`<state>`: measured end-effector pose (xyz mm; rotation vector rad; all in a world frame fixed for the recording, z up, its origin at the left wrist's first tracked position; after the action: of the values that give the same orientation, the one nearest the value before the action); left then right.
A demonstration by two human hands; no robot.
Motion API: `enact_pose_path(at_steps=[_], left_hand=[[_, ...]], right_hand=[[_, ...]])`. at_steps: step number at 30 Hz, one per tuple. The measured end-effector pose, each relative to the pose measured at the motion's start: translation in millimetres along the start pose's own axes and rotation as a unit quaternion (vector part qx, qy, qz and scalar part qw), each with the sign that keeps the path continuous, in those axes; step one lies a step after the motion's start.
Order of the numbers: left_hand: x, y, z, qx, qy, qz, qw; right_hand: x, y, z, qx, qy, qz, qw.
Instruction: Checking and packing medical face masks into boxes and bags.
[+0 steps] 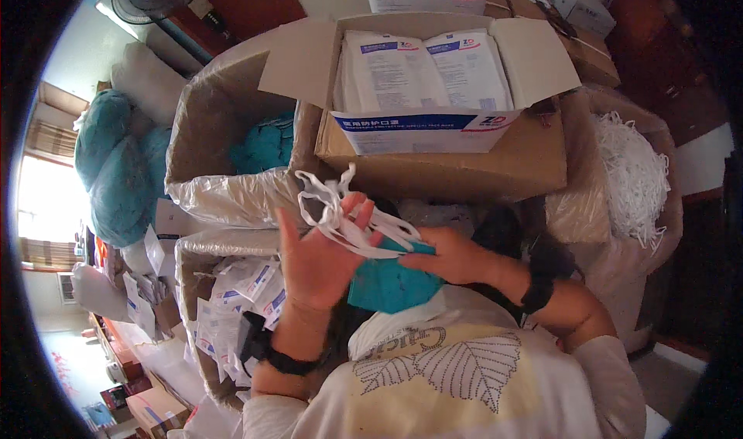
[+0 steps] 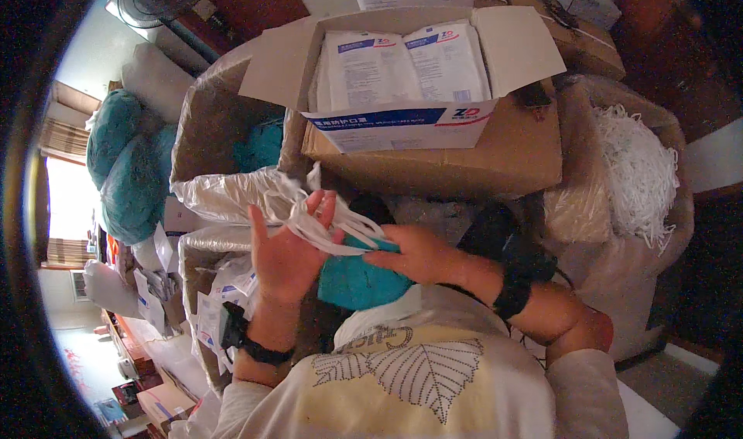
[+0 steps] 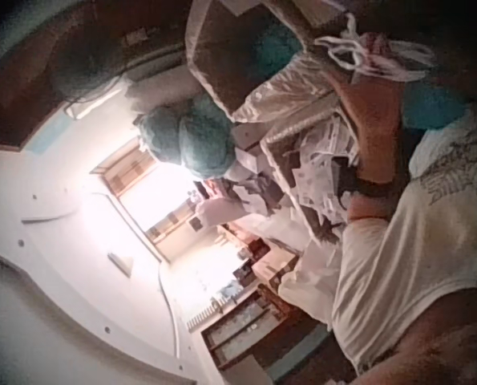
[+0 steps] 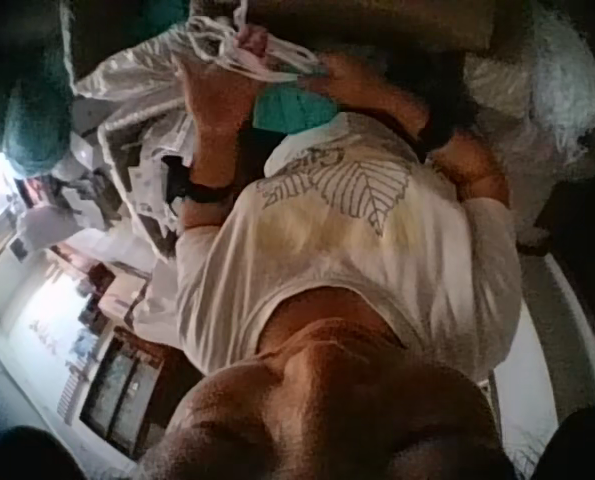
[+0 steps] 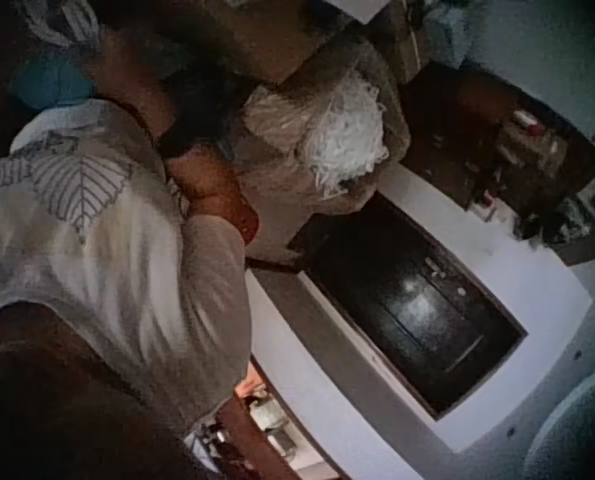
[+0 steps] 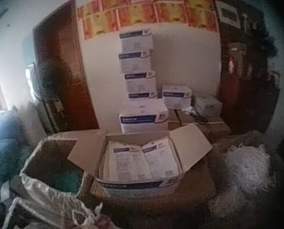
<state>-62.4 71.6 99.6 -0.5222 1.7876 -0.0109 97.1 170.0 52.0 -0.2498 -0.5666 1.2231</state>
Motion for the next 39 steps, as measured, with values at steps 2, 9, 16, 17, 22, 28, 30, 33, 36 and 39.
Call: enact_pose_path(at_steps=[2, 9, 16, 17, 22, 28, 30, 33, 36, 39], left_hand=[[17, 3, -17, 0.06, 0.106, 0.066, 0.99], [100, 0, -49, 0.059, 0.252, -0.029, 0.965], [28, -4, 17, 0.162, 0.479, 0.234, 0.831], [20, -2, 20, 0.172, 0.493, 0.248, 0.816], [22, 1, 42, 0.091, 0.568, 0.173, 0.8], [36, -3, 61, -0.183, 0.771, 0.085, 0.605], [40, -3, 60, -0.201, 0.811, 0.104, 0.54], [45, -2, 57, -0.193, 0.828, 0.084, 0.52], [51, 5, 48, -0.179, 0.802, 0.002, 0.57], [60, 9, 38, -0.174, 0.811, -0.004, 0.558]], right_hand=[[7, -7, 0, 0.027, 0.221, 0.07, 0.972], [23, -23, -22, 0.011, 0.253, -0.009, 0.967], [23, -31, -8, 0.085, 0.061, -0.023, 0.994], [23, -33, -8, 0.062, 0.038, 0.007, 0.997], [17, -29, -9, 0.063, 0.01, -0.059, 0.996], [-5, -26, -13, 0.063, 0.088, -0.109, 0.988], [-8, -21, -12, 0.067, 0.146, -0.099, 0.982], [-9, -5, -16, 0.028, 0.281, -0.088, 0.955], [-2, 3, -3, -0.035, 0.596, -0.058, 0.8], [19, 7, -12, 0.113, 0.758, 0.1, 0.635]])
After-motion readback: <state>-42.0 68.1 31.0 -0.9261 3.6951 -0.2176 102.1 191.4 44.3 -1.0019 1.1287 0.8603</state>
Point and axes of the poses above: each hand's wrist, its own y-axis towards the middle knuckle, its own x-axis out of the back of the hand, z = x × y, the point moved 2 cm from there along y, towards the middle knuckle, and after that the axes turned 12 degrees about -x, right-handed, at the moved point
